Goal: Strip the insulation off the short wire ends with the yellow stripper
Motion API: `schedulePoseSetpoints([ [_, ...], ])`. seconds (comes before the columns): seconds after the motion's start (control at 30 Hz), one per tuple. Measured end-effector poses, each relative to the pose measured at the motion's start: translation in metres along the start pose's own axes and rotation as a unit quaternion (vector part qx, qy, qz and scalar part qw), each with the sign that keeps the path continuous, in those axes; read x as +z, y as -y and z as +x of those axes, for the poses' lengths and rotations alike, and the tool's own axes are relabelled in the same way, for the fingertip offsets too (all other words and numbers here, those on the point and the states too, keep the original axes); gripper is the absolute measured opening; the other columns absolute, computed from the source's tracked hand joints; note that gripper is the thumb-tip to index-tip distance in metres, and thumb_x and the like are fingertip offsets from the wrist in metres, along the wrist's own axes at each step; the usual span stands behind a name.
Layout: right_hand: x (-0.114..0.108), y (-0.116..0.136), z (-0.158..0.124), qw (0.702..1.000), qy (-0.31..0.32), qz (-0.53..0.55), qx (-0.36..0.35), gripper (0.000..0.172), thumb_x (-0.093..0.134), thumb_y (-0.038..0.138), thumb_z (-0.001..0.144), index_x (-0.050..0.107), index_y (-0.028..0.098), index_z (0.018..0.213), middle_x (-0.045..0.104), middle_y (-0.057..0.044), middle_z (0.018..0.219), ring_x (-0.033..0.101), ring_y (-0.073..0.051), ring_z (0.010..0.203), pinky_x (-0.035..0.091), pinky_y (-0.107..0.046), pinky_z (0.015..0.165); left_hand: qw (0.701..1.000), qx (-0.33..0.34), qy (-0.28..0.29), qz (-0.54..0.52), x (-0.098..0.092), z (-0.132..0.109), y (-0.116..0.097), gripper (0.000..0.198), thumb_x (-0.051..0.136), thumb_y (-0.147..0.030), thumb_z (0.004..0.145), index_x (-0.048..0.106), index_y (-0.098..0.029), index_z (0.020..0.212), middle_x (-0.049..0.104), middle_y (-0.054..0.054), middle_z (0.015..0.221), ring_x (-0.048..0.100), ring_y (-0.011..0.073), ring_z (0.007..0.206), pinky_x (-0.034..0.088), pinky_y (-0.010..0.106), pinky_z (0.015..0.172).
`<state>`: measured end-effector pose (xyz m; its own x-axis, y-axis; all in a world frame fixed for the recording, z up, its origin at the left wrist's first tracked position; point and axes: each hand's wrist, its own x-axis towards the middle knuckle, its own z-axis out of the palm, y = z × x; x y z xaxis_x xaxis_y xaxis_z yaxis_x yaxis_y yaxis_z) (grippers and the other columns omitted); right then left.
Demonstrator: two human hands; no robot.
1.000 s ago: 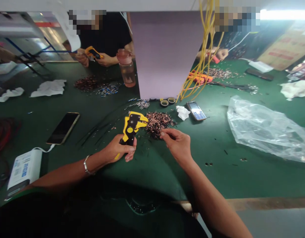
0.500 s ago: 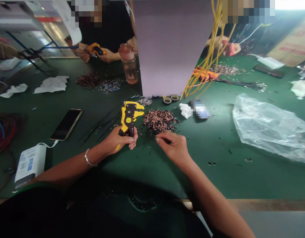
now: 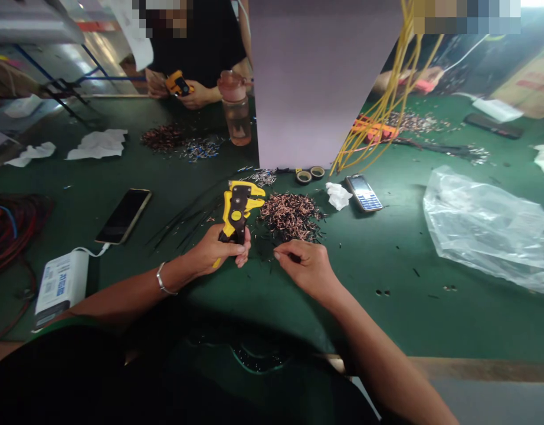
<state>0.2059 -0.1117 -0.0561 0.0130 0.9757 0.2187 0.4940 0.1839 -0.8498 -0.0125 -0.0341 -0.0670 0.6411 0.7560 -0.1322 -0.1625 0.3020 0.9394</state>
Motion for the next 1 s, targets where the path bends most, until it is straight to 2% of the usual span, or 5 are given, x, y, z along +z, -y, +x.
schedulePoseSetpoints([
  [0.2, -0.012, -0.007, 0.004, 0.993, -0.112, 0.005, 0.042, 0.013, 0.070, 0.029, 0.076, 0.079, 0.024, 0.070, 0.074, 0.000, 0.062, 0.063, -0.015, 0.054, 0.050, -0.029, 0.053, 0.999, -0.002, -0.006, -0.034, 0.000, 0.001, -0.004, 0.023, 0.074, -0.011, 0.067, 0.060, -0.014, 0.085, 0.061, -0.001, 0.067, 0.055, 0.0101, 0.048, 0.050, 0.029, 0.049],
  [0.33, -0.015, -0.004, 0.006, 0.984, -0.160, 0.033, 0.071, 0.013, 0.071, 0.030, 0.075, 0.079, 0.022, 0.070, 0.068, 0.001, 0.054, 0.059, -0.014, 0.050, 0.049, -0.029, 0.052, 0.997, -0.037, 0.055, -0.043, -0.003, 0.001, -0.005, 0.023, 0.075, -0.016, 0.069, 0.063, -0.012, 0.089, 0.069, 0.006, 0.077, 0.061, 0.0139, 0.054, 0.053, 0.033, 0.054],
  [0.47, -0.013, 0.003, 0.003, 0.977, -0.198, 0.025, 0.075, 0.011, 0.072, 0.030, 0.075, 0.079, 0.023, 0.072, 0.071, 0.001, 0.057, 0.061, -0.015, 0.052, 0.051, -0.030, 0.055, 0.993, -0.026, 0.106, -0.044, -0.005, 0.002, -0.006, 0.031, 0.074, -0.015, 0.067, 0.067, -0.012, 0.097, 0.075, 0.012, 0.092, 0.066, 0.0167, 0.061, 0.055, 0.037, 0.064],
  [0.63, -0.012, 0.009, 0.000, 0.979, -0.200, -0.021, 0.040, 0.013, 0.069, 0.030, 0.078, 0.078, 0.024, 0.072, 0.074, 0.000, 0.063, 0.062, -0.015, 0.053, 0.052, -0.029, 0.055, 0.990, -0.020, 0.129, -0.047, -0.005, 0.002, -0.007, 0.041, 0.075, -0.016, 0.064, 0.068, -0.013, 0.104, 0.075, 0.014, 0.102, 0.069, 0.0203, 0.071, 0.054, 0.042, 0.077],
  [1.0, 0.001, 0.017, -0.005, 0.959, -0.216, -0.162, -0.087, 0.020, 0.060, 0.023, 0.089, 0.078, 0.023, 0.080, 0.074, -0.003, 0.065, 0.063, -0.015, 0.051, 0.053, -0.029, 0.053, 0.990, -0.038, 0.136, -0.030, 0.000, -0.001, -0.003, 0.046, 0.078, -0.016, 0.066, 0.066, -0.013, 0.110, 0.075, 0.016, 0.106, 0.071, 0.0218, 0.078, 0.053, 0.037, 0.074],
])
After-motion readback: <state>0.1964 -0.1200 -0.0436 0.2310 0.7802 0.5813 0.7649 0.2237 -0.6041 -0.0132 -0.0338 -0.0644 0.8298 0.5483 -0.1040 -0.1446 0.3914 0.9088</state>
